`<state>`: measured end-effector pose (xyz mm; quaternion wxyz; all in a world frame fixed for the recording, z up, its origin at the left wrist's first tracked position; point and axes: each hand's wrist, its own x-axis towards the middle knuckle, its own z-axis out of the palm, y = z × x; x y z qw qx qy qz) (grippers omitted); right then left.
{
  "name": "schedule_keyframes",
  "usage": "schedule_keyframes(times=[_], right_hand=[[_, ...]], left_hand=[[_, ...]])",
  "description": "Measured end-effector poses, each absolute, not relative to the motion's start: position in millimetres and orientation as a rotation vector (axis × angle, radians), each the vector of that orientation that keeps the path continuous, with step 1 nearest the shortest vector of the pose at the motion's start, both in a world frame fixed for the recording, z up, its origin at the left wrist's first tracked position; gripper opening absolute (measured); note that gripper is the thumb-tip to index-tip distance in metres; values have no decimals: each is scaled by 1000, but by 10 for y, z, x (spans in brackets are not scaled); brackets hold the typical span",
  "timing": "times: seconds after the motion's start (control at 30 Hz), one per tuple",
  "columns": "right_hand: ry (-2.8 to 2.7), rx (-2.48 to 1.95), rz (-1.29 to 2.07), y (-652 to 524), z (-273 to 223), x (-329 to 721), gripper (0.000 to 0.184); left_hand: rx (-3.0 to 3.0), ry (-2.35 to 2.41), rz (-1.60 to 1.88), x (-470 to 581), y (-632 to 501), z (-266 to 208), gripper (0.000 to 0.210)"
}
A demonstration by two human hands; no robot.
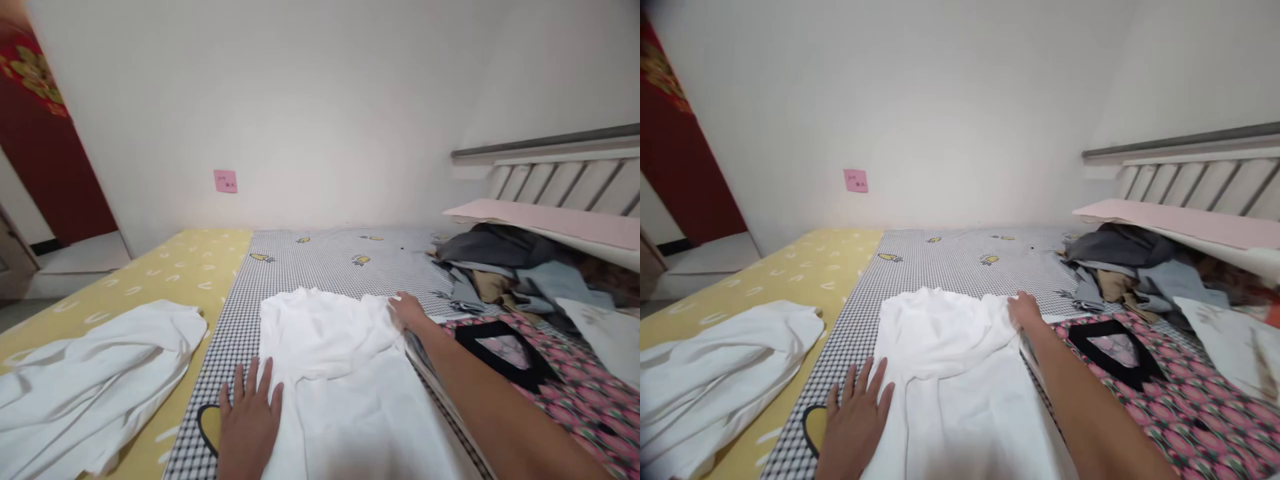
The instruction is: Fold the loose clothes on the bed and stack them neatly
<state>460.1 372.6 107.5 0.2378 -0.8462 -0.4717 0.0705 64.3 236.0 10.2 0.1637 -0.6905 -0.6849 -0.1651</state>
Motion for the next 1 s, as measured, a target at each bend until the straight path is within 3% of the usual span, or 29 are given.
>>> schedule_keyframes(times=[0.1, 0.2, 0.3, 0.43, 0.53, 0.7, 0.83, 1.0], right_hand=[[-1252, -2354, 297, 3777, 971, 4537, 35], [-1224, -2307, 313, 3720, 987, 4534, 3], [-1109, -2229, 291, 3649, 1143, 4621, 18], [-897, -2043, 419, 3578, 1436, 4699, 14], [-757, -1844, 666, 3409, 1540, 4611, 32], [-589, -1665, 1130, 2729, 1298, 4271, 13], [-400, -1540, 1479, 2337, 985, 4056, 18], [-382, -1345, 1440, 2533, 776, 3875, 9]], left_hand=[[-1951, -1944, -478, 660, 2337, 128, 49], [-1937, -1954, -466, 674, 2333, 140, 49], [-1944, -1975, -459, 670, 2348, 125, 50], [-1967, -1976, -485, 651, 2361, 101, 50], [-1972, -1974, -487, 647, 2361, 109, 51], [-1966, -1995, -400, 673, 2348, 176, 51], [-1957, -2008, -334, 685, 2332, 218, 51], [-1953, -2004, -351, 667, 2345, 197, 51]])
